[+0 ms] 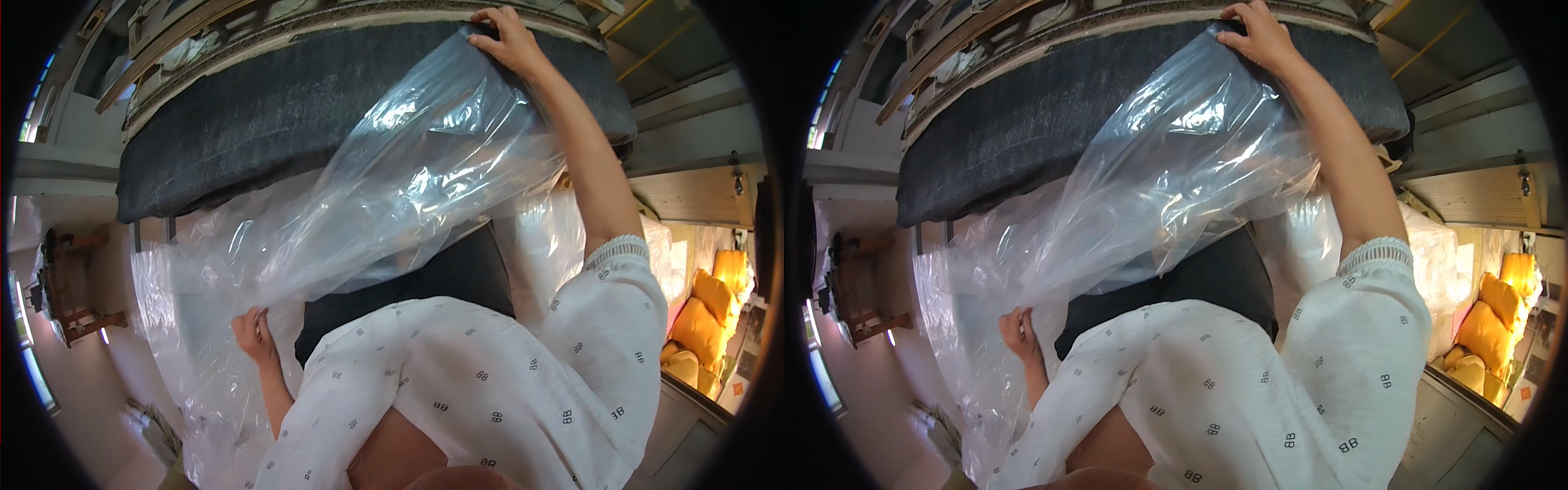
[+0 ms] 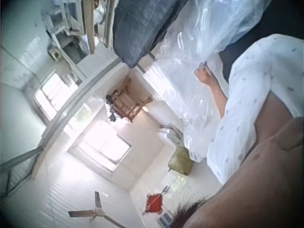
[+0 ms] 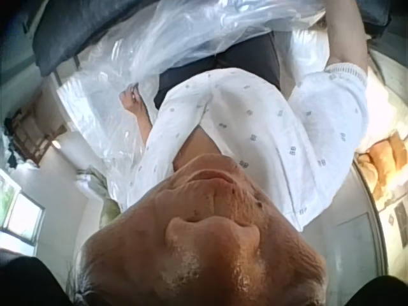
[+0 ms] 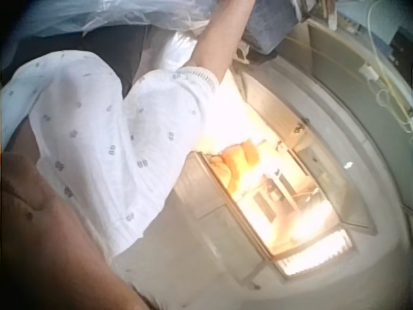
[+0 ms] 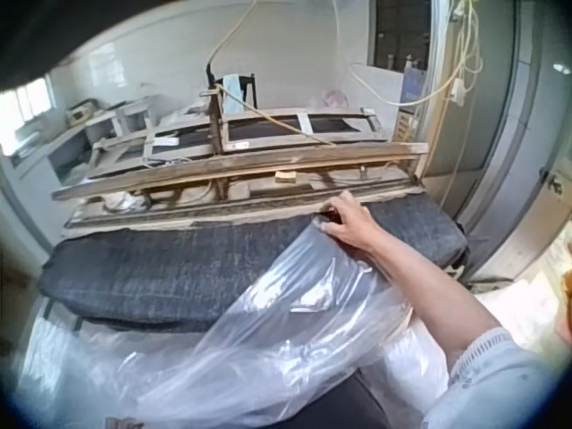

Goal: Placing a large plastic sheet over a black foam product for packaging.

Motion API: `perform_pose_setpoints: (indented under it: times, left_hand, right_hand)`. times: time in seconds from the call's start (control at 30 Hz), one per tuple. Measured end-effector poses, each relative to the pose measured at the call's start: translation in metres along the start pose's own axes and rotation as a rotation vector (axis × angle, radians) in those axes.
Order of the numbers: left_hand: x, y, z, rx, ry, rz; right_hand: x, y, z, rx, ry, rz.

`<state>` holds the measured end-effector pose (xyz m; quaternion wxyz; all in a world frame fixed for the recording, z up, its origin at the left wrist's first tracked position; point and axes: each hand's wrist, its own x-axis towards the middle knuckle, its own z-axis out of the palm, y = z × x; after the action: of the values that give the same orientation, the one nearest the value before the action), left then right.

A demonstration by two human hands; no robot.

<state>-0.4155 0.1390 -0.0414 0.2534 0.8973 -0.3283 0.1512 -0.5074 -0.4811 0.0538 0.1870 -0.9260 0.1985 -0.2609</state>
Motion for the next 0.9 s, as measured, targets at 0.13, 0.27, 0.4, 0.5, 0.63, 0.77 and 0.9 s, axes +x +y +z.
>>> perform_pose_setpoints:
  times: [0.13,0.27,0.4,0.5,0.63,0.77,0.9]
  left_hand:
    - [0.012,-0.014,0.019,-0.198,-0.126,-0.309]
    - [0.022,-0.045,0.012,-0.323,-0.188,-0.431]
    - [0.062,-0.045,-0.004,-0.754,-0.147,-0.864]
    - [0.113,-0.059,-0.028,-1.009,0.132,-0.705]
    - [0.224,-0.027,-0.042,-0.92,0.5,-0.435]
    - [0.328,-0.038,0.038,-0.535,0.406,-0.188]
    - [0.369,-0.037,0.077,-0.467,0.3,-0.314]
  right_hand:
    - [0.016,-0.004,-0.012,-0.024,-0.109,-0.081]
    - [0.028,0.0,-0.014,0.318,-0.411,0.192]
    - [0.026,0.042,-0.009,0.505,-0.392,0.262]
    - [0.009,-0.018,-0.024,0.937,-0.105,0.216]
    - [0.016,-0.112,-0.045,0.754,0.534,0.762]
    - [0.004,0.031,0.007,0.151,0.718,0.327]
    - [0.011,0.043,0.012,0.179,0.7,0.407]
